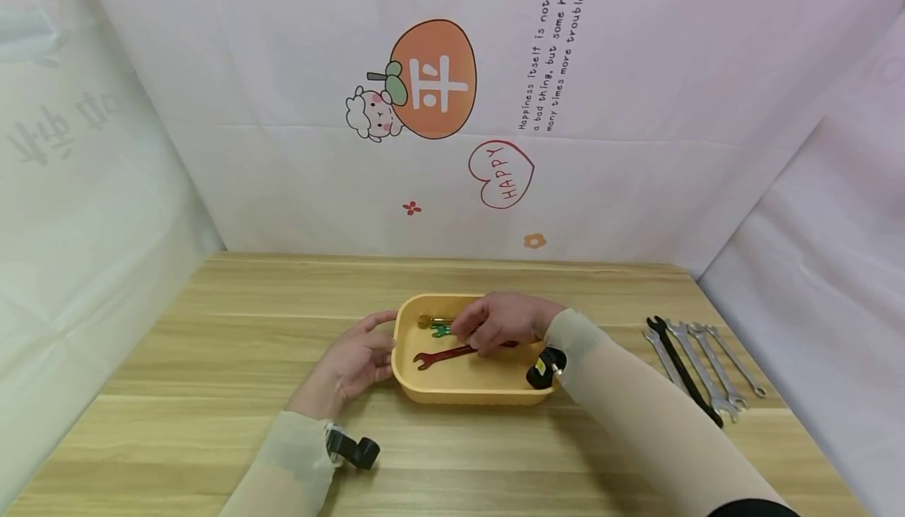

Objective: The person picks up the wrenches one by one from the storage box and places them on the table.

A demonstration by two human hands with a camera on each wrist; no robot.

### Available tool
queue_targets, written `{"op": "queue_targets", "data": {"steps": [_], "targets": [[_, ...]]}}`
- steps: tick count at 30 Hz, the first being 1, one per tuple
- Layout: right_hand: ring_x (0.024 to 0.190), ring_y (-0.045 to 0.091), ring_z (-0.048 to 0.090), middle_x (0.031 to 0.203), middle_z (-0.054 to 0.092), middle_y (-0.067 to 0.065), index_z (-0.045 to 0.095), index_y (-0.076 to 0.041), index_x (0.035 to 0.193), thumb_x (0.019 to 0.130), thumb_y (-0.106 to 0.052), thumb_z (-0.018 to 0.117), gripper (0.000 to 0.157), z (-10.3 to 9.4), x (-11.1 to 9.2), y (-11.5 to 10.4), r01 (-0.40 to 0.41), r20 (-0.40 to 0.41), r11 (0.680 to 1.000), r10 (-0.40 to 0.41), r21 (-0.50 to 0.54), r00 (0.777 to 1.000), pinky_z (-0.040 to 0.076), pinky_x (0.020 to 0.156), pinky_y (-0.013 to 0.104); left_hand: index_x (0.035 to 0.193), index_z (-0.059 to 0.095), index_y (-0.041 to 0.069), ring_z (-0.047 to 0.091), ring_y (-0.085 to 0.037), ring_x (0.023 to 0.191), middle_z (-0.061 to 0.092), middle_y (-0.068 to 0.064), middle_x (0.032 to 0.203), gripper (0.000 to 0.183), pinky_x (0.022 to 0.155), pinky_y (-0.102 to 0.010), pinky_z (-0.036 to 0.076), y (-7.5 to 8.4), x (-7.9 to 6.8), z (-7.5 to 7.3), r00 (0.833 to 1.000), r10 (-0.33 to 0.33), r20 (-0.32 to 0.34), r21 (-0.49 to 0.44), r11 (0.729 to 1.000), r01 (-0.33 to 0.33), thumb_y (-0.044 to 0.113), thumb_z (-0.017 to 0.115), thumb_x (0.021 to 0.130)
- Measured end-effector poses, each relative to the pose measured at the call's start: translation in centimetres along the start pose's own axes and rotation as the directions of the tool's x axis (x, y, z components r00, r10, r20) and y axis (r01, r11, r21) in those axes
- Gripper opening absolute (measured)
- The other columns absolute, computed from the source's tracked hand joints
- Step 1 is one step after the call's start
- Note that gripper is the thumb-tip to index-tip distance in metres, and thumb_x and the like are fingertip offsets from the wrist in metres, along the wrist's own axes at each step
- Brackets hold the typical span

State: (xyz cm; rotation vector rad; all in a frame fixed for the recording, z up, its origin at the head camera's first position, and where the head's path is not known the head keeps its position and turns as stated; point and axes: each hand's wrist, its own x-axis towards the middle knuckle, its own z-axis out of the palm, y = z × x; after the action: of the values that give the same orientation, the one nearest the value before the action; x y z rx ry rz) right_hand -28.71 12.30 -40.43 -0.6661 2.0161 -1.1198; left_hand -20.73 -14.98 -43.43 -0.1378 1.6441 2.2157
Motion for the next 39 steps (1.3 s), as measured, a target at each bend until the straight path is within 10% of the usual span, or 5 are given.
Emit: {"op": "queue_targets", "data": {"steps": [13,39], "targets": [[0.099,0.02,0.06,0.108,0.065,0.003,0.066,-0.009,0.117,0.072,0.007,0.071,0.048,0.4,0.9,-0.5,0.075,0.006,0.915,-0.079,-0.396,0.997,0.049,0.082,0.027,0.136,0.042,0.013,0.053,-0.018,0.065,0.055,-0.012,0.083,0.057,0.059,-0.029,0.047,0.1,0.0,0.0,1.0,0.004,0.007,0.0,1.0,-0.004,-0.002,0.053,0.083],[0.076,0.005,0.056,0.092,0.063,-0.008,0.065,-0.024,0.119,0.07,0.01,0.065,0.059,1.6,1.8,-0.1,0.102,-0.011,0.74,-0.146,-0.665,0.989,0.049,0.064,0.022,0.136,0.042,0.013,0.054,-0.019,0.067,0.055,-0.014,0.088,0.056,0.059,-0.029,0.046,-0.1,0.1,-0.1,1.0,0.005,0.004,0.01,1.0,-0.006,-0.002,0.054,0.083]]}}
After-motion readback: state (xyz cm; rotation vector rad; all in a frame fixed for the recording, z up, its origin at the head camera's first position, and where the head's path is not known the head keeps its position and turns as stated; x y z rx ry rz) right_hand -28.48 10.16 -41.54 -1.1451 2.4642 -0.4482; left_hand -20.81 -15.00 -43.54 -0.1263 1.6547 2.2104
